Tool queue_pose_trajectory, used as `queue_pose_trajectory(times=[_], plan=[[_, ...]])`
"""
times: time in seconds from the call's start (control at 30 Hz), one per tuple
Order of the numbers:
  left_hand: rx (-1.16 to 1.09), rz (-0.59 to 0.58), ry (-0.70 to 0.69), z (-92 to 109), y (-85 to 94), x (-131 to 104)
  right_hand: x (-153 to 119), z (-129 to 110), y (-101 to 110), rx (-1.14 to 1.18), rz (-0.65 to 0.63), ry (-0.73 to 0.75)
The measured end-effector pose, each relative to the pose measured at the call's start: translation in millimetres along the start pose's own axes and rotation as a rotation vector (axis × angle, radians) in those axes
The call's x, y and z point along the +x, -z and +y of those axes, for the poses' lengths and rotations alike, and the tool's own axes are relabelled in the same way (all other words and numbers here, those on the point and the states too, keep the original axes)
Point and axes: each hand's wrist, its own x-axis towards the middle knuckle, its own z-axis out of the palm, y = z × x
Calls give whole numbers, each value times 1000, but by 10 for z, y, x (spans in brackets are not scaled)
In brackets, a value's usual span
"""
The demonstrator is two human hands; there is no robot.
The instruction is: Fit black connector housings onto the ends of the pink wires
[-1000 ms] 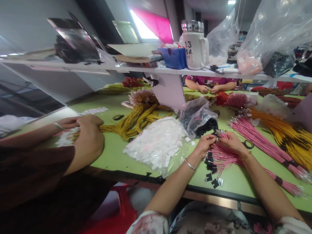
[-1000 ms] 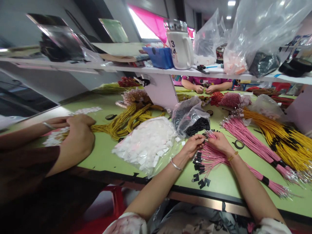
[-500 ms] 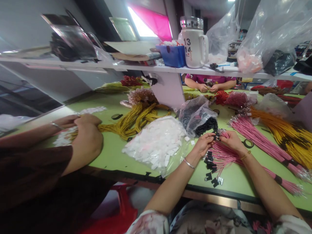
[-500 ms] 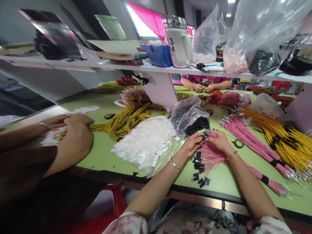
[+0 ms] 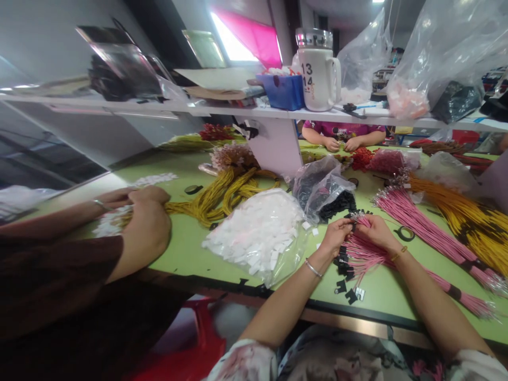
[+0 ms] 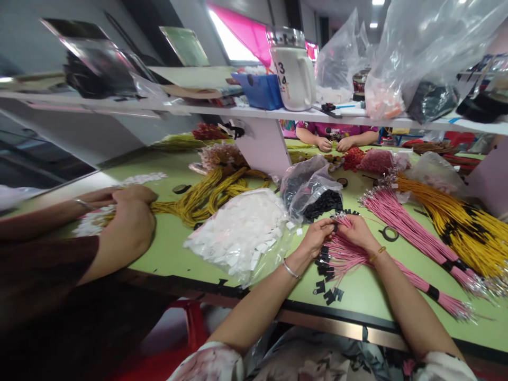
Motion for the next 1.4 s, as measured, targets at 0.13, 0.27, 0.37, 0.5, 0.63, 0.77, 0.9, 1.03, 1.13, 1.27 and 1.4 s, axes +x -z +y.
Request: queue_pose_trajectory(times=[0.13,0.27,0.37,0.5,0.63,0.77,0.9,1.03,1.13,1.27,1.4], plan=[[4,12,8,-24,-8,4,-3,36,2,-26,-46,16],[140,-51,23,-16,59,-17,10,92,27,-55,-34,24],[370,-206,26,68,169,-36,1,104,122,-36,64,27],[754,-259,-118,226,267,54,-56,116,211,165,12,-73],[1062,15,-255,258,187,334,-84,165,160,289,27,-137],[1222,106,-256,156,78,618,-67,179,124,260,91,-86],[1275,68,-265,87,97,686,-66,157,137,237,124,-50],[1028,150,-290,78,151,556,-69,180,130,253,147,-27],[609,56,-169,86,147,408,-66,206,119,270,133,-16],[234,-105,-110,121,111,226,-71,193,103,268,108,-10],[144,-162,-52,166,84,122,-92,163,77,211,105,11]])
